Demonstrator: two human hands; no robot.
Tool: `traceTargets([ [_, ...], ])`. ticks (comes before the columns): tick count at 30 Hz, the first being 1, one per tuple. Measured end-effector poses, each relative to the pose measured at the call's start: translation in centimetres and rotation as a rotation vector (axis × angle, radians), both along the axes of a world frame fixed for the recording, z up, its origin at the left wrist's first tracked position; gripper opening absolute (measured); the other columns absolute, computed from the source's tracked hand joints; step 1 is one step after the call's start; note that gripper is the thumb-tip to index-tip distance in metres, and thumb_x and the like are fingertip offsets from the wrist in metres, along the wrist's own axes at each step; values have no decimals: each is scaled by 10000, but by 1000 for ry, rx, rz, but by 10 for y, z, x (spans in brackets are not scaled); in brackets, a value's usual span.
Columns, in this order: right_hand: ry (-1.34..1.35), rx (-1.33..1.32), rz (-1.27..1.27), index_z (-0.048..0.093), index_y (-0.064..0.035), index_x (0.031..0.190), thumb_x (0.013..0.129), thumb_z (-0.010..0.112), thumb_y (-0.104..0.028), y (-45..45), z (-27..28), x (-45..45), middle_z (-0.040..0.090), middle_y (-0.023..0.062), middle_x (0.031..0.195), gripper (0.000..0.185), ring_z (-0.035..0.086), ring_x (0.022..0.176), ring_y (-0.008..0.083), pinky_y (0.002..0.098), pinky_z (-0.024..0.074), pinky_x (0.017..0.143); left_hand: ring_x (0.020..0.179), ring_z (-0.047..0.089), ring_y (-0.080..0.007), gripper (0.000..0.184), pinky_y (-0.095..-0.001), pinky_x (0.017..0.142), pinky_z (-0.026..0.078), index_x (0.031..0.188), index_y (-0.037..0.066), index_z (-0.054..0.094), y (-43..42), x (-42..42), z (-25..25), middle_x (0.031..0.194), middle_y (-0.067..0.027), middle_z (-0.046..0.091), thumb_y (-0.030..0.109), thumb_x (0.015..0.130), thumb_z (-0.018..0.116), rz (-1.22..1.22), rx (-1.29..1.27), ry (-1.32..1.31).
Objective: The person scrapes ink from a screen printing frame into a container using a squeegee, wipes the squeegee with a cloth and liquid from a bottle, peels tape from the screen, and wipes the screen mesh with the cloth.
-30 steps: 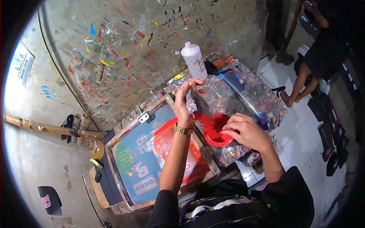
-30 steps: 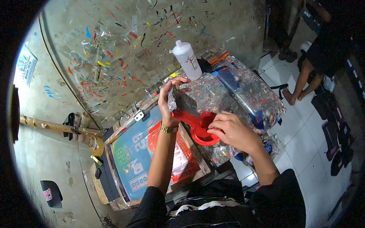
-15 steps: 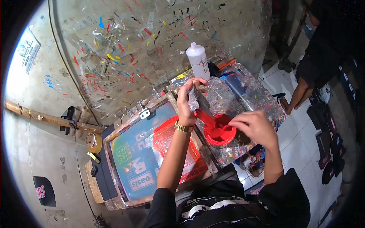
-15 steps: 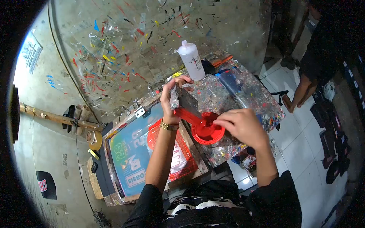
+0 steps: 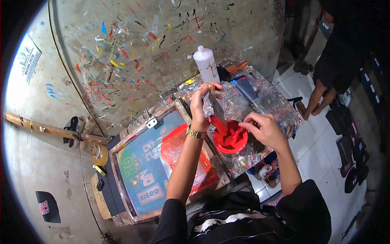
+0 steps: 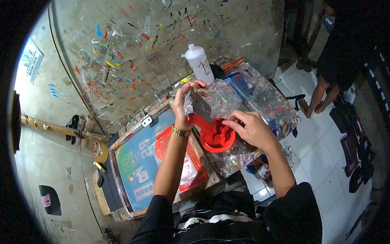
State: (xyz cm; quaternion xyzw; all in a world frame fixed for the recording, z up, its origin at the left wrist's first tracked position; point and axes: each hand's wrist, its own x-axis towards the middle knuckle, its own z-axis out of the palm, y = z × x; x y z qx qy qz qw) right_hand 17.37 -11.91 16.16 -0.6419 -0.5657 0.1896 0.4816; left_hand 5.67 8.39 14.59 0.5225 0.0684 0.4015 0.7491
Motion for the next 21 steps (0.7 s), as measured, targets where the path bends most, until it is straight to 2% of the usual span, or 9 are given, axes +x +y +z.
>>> traceTargets([
  [3, -32, 45, -15, 661, 39, 897, 922, 676, -97, 3, -4, 10, 678, 154, 743, 139, 664, 646, 215, 334, 501, 608, 888, 583, -193, 358, -318, 790, 463, 860, -6, 602, 3, 0, 3, 992, -140, 658, 289, 957, 424, 4, 51, 46],
  [4, -31, 31, -19, 653, 34, 874, 935, 660, -100, 4, -2, 13, 660, 129, 671, 148, 651, 586, 187, 321, 491, 566, 882, 574, -200, 336, -321, 788, 457, 832, 9, 558, 4, 0, 4, 1005, -154, 651, 293, 949, 424, 9, 83, 82],
  [5, -28, 32, -17, 653, 34, 874, 935, 660, -100, 5, -3, 16, 660, 129, 671, 148, 651, 586, 187, 321, 491, 566, 876, 564, -208, 319, -324, 786, 450, 805, 23, 514, 4, 1, 4, 1019, -169, 644, 297, 940, 423, 13, 113, 117],
  [6, 14, 7, -36, 648, 32, 864, 944, 654, -109, 6, -3, 19, 645, 114, 637, 162, 643, 564, 168, 316, 482, 545, 830, 537, -180, 319, -303, 767, 439, 790, 14, 514, 2, 2, 5, 992, -168, 647, 293, 921, 432, 27, 109, 114],
  [8, 50, 13, -57, 629, 24, 828, 978, 626, -135, 9, -5, 25, 613, 67, 571, 218, 611, 503, 117, 294, 461, 489, 827, 536, -177, 320, -301, 768, 438, 788, 14, 514, 4, 2, 6, 988, -168, 647, 294, 920, 432, 23, 142, 132],
  [11, 201, -27, -22, 612, 19, 808, 997, 605, -151, 13, -1, 29, 612, 48, 573, 254, 594, 485, 98, 278, 456, 465, 820, 533, -172, 320, -298, 765, 437, 787, 15, 514, 6, 5, 6, 979, -168, 646, 296, 919, 433, 11, 182, 144],
  [21, 358, -84, 45, 565, -18, 785, 1032, 570, -215, 35, -12, 40, 597, 16, 573, 315, 575, 471, 85, 259, 434, 439, 786, 528, -151, 341, -291, 701, 466, 787, 25, 514, 3, 10, 5, 973, -142, 625, 321, 937, 436, -14, 208, 174],
])
